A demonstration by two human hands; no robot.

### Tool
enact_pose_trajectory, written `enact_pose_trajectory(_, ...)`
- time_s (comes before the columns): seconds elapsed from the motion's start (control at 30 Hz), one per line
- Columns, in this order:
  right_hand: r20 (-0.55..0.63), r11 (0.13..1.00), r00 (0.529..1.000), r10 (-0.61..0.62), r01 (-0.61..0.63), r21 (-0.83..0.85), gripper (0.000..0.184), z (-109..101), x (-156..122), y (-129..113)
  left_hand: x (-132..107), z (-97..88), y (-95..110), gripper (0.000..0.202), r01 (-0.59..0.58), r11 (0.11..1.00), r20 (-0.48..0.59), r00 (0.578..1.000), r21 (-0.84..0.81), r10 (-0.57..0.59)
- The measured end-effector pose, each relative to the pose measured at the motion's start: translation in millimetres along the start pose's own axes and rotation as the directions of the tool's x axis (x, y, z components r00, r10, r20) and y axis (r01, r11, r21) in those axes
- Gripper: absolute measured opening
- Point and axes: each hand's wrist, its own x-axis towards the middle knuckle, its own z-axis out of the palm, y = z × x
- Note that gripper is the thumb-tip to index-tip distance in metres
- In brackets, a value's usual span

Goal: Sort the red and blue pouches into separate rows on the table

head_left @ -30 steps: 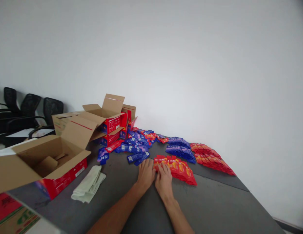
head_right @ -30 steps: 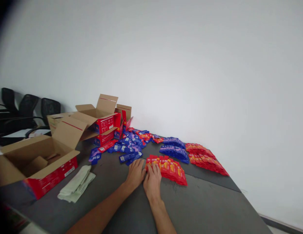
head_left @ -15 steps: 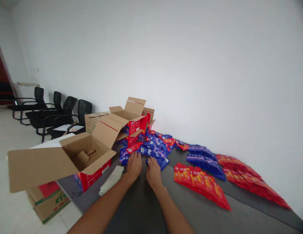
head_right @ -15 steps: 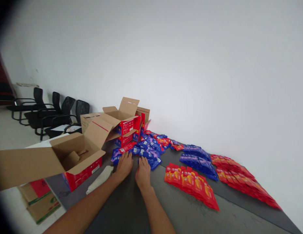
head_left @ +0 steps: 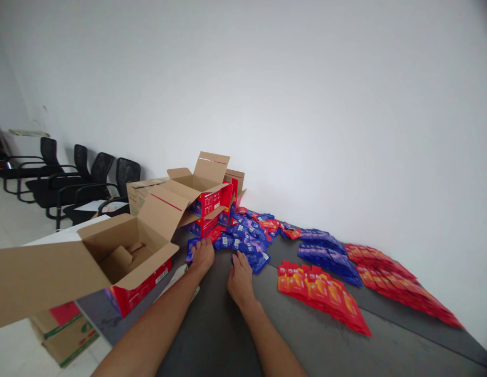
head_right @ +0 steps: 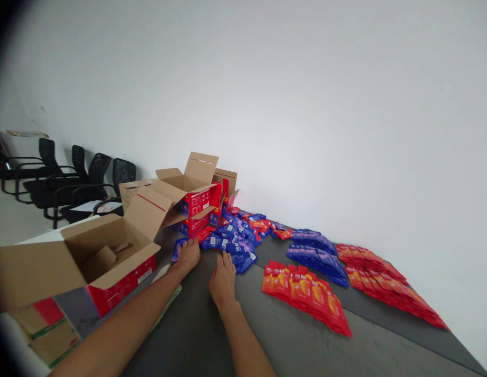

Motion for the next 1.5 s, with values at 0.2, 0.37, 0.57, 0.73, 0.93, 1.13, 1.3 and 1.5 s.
enact_pose_trajectory(0.2,-0.02,1.0,0.999,0.028,-0.028,0.013,0.045,-13,-10,-3,-17,-13.9,11,0.035,0.019,0.999,-0.025,1.0,-0.049,-0.02)
enact_pose_trajectory(0.37,-0.038,0.998,0.997,0.067,-0.067,0.018,0.046,-28,-23,-5,-36,-25.8,26,0.034,0.063,0.979,-0.045,0.996,-0.192,-0.073)
enact_pose_trajectory(0.57,-0.057,0.992,0.991,0.125,-0.124,0.024,0.042,-48,-41,5,-74,-20.0,56,0.027,0.072,0.874,-0.023,0.995,-0.48,-0.095)
enact_pose_trajectory(0.73,-0.123,0.982,0.979,0.161,-0.146,0.123,0.038,-70,-52,29,-105,-1.0,92,0.02,0.07,0.642,0.072,0.997,-0.764,-0.023)
enact_pose_trajectory(0.93,-0.13,0.869,0.932,0.339,-0.257,0.422,0.037,-111,-69,54,-138,6.4,135,0.011,0.157,0.177,0.188,0.966,-0.972,0.178)
enact_pose_trajectory(1.13,-0.125,0.799,0.89,0.438,-0.323,0.507,0.034,-138,-89,73,-166,9.7,165,0.019,0.2,0.176,0.251,0.903,-0.964,0.348)
enact_pose_trajectory(1.3,-0.041,0.718,0.866,0.498,-0.385,0.579,0.029,-153,-100,83,-164,-1.1,180,0.015,0.102,0.339,0.241,0.885,-0.935,0.399)
enact_pose_trajectory(1.5,0.071,0.714,0.886,0.459,-0.416,0.563,0.019,-173,-116,90,-159,-7.6,194,0.042,0.07,0.253,0.179,0.881,-0.965,0.438)
